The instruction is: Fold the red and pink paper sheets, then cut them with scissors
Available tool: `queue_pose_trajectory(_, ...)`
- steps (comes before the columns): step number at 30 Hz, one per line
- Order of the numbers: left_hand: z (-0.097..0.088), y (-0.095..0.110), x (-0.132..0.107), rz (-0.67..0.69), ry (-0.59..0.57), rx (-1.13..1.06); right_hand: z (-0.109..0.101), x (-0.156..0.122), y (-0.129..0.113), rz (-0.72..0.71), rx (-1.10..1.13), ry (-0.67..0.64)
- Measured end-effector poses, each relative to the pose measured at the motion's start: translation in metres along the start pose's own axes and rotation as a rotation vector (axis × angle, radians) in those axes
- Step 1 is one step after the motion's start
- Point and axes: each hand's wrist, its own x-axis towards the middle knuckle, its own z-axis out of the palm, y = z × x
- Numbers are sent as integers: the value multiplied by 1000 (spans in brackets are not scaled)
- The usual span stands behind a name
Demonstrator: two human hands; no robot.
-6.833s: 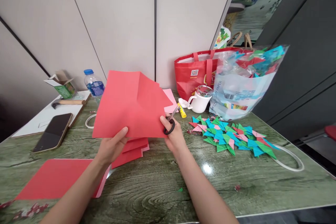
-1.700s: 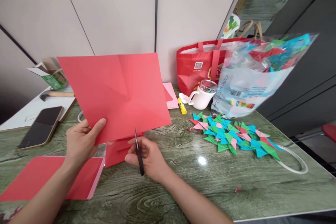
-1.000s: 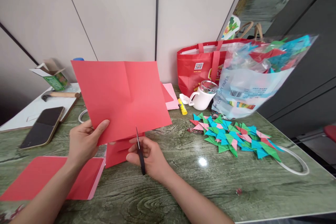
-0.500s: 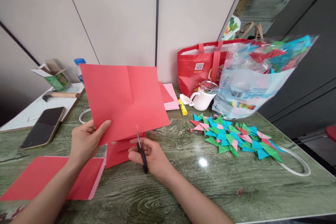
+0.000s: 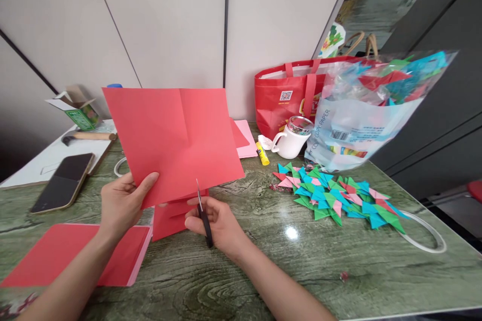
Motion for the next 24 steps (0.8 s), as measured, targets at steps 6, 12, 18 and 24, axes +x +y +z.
queue_pose_trajectory(6,-2,2,0,82,62,98,0,-1,0,-22,26,-23)
queue_pose_trajectory(12,-1,3,0,64,77,32,1,-2,2,-64,15,-46)
queue_pose_trajectory(18,0,1,-1,11,32,1,1,-1,3,-55,50,-22)
queue_pose_trajectory(24,0,-2,1,-13,20,-24,0,-1,2,-21,49,-11)
